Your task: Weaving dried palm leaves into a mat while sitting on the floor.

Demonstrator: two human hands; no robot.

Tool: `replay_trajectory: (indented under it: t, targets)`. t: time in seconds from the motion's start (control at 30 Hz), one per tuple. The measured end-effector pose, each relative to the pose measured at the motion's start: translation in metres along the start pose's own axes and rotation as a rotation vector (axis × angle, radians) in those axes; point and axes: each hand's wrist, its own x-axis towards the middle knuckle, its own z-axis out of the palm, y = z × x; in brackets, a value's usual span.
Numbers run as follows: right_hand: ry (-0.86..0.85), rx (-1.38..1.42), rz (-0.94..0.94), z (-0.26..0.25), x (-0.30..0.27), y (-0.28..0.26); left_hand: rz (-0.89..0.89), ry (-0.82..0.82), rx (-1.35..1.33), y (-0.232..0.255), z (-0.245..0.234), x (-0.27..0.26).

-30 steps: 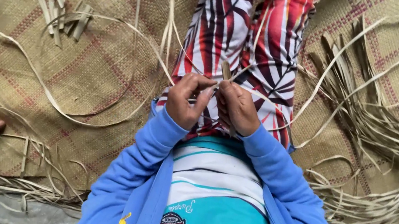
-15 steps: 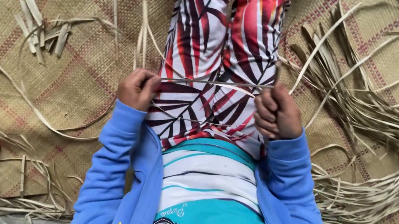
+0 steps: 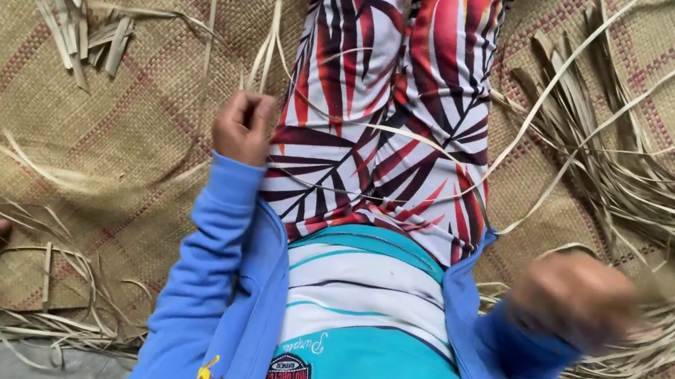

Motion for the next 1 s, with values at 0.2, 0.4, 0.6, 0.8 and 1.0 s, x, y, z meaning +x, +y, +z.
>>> replay_trajectory:
  t: [0.2, 0.4, 0.6, 0.8, 1.0]
  targets:
    - [-0.486, 0.927, -0.179, 0.002, 0.086, -0.076, -0.144, -0.135, -0.409, 0.134, 0.004, -0.022]
    - [-0.488, 0.997, -0.396, 0.03, 0.101, -0.099, -0.039, -0.261, -0.407, 0.147, 0.013, -0.033]
    - [-0.543, 1.118, -0.098, 0.004, 0.093, -0.111, 0.033, -0.35, -0.395, 0.14, 0.014, -0.027]
    - [-0.779, 1.183, 0.131, -0.071, 0.094, -0.075, 0.113, -0.324, -0.264, 0.083, 0.002, -0.015]
    - [-0.786, 1.42, -0.373, -0.107, 0.06, -0.069, 0.106, -0.221, -0.073, 0.056, -0.006, -0.008]
